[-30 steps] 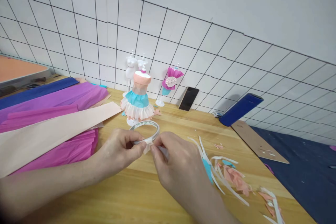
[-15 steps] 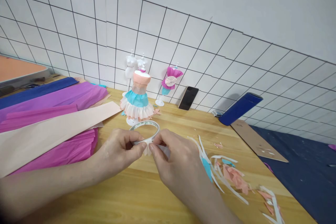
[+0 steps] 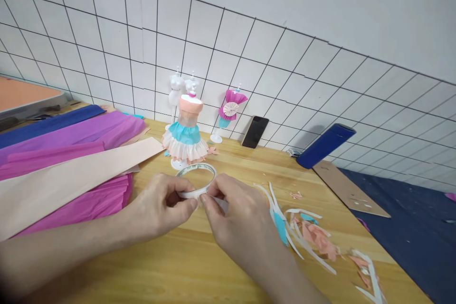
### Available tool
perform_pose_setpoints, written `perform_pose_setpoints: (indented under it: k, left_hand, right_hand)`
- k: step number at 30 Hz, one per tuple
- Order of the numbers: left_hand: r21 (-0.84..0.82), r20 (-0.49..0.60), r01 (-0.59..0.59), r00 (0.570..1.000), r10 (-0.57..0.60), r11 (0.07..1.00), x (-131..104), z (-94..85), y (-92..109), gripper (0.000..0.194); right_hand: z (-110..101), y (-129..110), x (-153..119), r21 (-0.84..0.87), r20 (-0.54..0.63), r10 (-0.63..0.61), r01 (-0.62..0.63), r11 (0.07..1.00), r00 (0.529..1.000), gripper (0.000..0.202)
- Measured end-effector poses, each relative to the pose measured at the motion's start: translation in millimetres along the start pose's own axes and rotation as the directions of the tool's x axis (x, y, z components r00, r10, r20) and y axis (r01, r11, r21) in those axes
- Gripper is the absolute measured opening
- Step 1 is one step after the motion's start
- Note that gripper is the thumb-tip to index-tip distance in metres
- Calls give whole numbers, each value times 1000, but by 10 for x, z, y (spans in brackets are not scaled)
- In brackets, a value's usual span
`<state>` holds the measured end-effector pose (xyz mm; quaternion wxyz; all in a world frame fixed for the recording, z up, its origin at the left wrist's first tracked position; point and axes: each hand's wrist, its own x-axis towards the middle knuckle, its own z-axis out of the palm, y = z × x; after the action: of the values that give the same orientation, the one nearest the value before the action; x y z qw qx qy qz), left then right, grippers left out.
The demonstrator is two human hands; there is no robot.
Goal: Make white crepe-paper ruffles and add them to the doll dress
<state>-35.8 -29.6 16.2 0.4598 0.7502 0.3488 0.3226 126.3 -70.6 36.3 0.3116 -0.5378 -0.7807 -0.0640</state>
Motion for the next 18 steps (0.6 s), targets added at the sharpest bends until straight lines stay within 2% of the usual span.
perform_pose_setpoints:
  k: [6, 11, 15, 18]
  left_hand:
    - [-19, -41, -10, 999, 9, 1000, 36, -10, -42, 28]
    - [-41, -52, 48, 997, -50, 998, 39, -1, -19, 26]
    - [-21, -64, 58, 996, -59, 998, 45, -6, -8, 27]
    - [-35, -67, 52, 996, -54, 998, 51, -12, -2, 27]
  right_hand:
    - [-6, 12, 11, 27, -36, -13, 14, 1000, 999, 18]
    - [-50, 28, 16, 49, 20, 15, -16, 999, 1000, 13]
    - [-42, 23, 2, 43, 20, -22, 21, 999, 1000, 13]
    - [-34, -5, -8, 108, 79, -58, 49, 993, 995, 14]
